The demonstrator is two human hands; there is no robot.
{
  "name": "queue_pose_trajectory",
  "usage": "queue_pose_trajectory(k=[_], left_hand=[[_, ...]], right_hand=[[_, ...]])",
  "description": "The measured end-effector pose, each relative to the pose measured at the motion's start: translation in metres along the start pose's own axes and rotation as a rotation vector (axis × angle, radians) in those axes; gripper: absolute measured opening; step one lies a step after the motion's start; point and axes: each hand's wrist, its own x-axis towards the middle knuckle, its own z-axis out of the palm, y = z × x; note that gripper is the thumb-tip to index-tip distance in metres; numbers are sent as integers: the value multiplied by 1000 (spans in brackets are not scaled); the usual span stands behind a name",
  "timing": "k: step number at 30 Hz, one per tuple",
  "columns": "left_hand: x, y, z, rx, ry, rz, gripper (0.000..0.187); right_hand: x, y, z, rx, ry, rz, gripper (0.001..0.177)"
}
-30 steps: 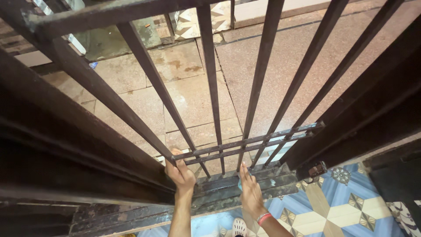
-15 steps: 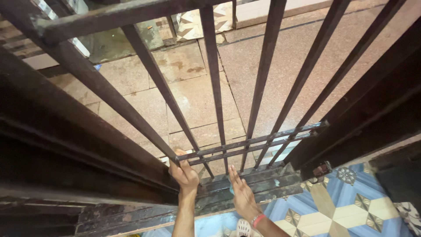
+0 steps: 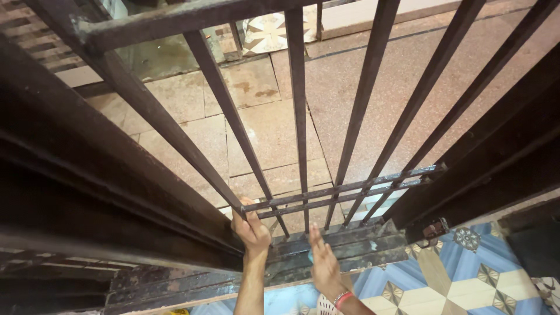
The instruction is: The person wipes the bars and frame of a metal gate using a cloth.
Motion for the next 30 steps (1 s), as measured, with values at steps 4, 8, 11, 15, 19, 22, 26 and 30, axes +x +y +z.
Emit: queue_pose_trajectory(k=[4,8,11,15,19,22,26,30], left_hand=[[-1,2,0,-24,-12,-29,29],[-1,3,0,-25,-1,-32,28],[-3,4,-2,-19,-4,-65,28],[-1,6,-2,-8,-12,-54,27],[-1,3,-1,-27,1,-30,26],[-2,3,-3,-17,-2,-37,26],[-1,3,-2,-2,0,-33,25],[-2,4,-3,-32,3,-44,24]], right_hand=[[8,-12,-30,-82,-167,5,105],[2,-27,-32,-132,-303,262,102],[9,-23,-24,-46,99,-345,107],[10,-36,-39,-236,-266,58,101],[8,-16,-9,-220,-321,124,99],[13,41,20,-70,-36,-171,92],[9,46,33,-114,-91,112,84],[8,23,20,-150,-168,9,83]])
